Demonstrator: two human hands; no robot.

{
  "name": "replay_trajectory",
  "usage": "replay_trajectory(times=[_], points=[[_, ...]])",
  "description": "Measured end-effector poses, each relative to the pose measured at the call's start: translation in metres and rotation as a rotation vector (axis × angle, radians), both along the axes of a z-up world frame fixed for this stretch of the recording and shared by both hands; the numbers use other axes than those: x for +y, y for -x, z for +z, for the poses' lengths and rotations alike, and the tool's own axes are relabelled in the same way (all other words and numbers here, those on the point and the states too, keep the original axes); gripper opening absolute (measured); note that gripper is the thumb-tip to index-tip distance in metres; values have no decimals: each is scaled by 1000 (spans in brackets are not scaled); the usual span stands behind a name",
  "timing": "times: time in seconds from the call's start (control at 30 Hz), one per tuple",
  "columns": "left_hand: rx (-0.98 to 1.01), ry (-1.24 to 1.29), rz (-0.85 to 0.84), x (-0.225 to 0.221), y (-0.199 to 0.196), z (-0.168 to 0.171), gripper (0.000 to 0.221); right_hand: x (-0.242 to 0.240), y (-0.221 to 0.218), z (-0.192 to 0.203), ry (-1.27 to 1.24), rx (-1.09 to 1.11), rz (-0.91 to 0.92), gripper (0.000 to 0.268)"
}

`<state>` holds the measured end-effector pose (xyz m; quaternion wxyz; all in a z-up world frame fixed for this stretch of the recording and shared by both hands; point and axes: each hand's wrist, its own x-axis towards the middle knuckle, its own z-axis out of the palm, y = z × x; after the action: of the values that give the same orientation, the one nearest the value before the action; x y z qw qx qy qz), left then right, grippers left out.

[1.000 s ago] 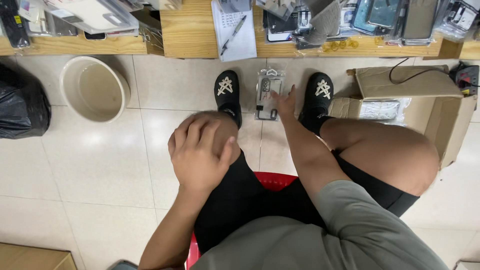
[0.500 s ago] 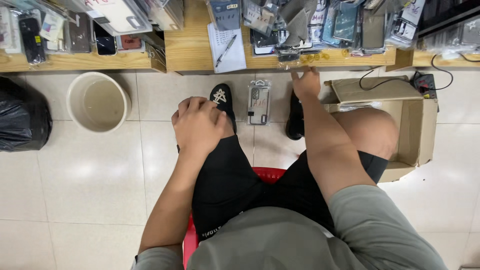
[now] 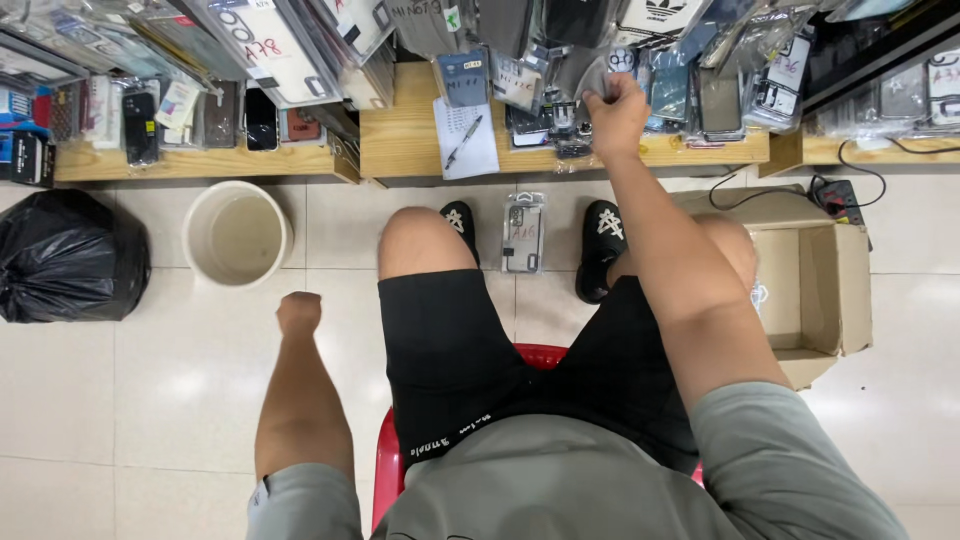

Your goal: The person sits on a red stool and cleans several packaged phone cases using a grey cloth. They pick up each case, wipe the plastic packaging thoroughly, and then place it back on the shelf or into a box.

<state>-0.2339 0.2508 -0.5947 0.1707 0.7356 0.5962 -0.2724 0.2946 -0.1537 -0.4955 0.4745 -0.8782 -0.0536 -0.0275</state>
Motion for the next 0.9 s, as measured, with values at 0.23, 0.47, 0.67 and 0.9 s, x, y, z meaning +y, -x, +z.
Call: replay_trajectory(times=[0.23, 0.47, 0.67, 0.9], points=[[-50, -30, 203, -6, 3, 132, 31, -33, 46, 109, -471, 130, 184, 27], [-892, -171, -74, -37, -89, 118, 23, -94, 159, 218, -764, 487, 473, 25], [-1645, 420, -556, -274, -162, 332, 63, -94, 250, 254, -820, 404, 580, 44], [-1711, 572, -622, -312, -167, 349, 10, -127, 265, 249, -645, 180, 476, 34]])
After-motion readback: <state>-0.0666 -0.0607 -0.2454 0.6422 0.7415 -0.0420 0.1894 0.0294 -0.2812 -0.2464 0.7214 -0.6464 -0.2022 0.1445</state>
